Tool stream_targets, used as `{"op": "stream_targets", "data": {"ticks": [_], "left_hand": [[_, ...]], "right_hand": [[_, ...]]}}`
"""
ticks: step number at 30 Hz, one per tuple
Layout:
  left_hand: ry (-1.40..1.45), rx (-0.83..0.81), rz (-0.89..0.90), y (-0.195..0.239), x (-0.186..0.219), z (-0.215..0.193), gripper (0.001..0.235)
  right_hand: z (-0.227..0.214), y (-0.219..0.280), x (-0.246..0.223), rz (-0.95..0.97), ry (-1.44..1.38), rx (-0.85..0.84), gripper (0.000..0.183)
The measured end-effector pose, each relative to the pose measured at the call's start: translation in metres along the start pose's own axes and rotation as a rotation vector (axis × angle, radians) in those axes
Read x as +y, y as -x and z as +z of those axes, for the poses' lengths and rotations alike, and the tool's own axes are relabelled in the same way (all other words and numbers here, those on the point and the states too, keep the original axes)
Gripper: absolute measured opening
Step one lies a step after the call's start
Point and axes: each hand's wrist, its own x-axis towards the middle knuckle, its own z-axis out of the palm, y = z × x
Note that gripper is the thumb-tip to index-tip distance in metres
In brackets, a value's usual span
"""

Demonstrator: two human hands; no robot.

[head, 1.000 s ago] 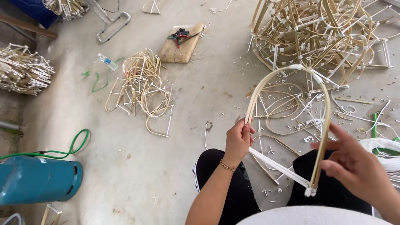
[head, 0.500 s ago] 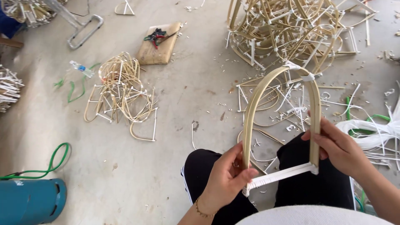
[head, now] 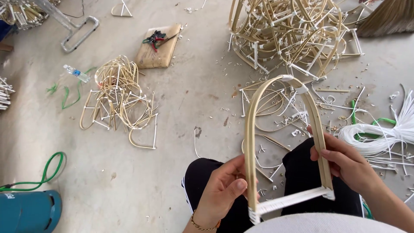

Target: Wrapping white plastic strips around curved wooden furniture frames.

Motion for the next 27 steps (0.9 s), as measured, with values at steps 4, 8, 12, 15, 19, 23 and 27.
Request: {"op": "stream_targets", "data": {"ticks": [4,8,12,15,19,23,27], "left_hand": [[-0.04,-0.097,0.018,-0.008,-0.002,-0.003,0.061],[-0.083,-0.015,0.077,-0.036,-0.017,-0.02,0.054],[-0.009,-0.031,-0.042,-0.063,-0.029,-0.042,0.057],[-0.242,0.152,-0.08,-0.093,-0.024,-0.042,0.068],[-0.83,-0.139,-0.129,-0.135,-0.022,-0.023,0.072],[-1.671,-0.408,-0.114,-0.167,-0.077,0.002,0.047],[-1.716,-0.52,-0.102,-0.191,-0.109,-0.015,0.029]], "right_hand": [[0.005,0.002,0.005,0.063,-0.122,-0.08,0.069],[-0.015,-0.007,0.049,0.067,-0.24,-0.141,0.066],[-0.011,0.008,0.042,0.114,-0.32,-0.106,0.065],[-0.017,0.028,0.037,0.254,-0.16,-0.084,0.064],[-0.032,0.063,0.042,0.072,0.073,-0.207,0.064],[-0.059,0.089,0.067,0.082,0.237,-0.191,0.066],[-0.134,0.096,0.137,0.417,0.12,0.057,0.052]]}}
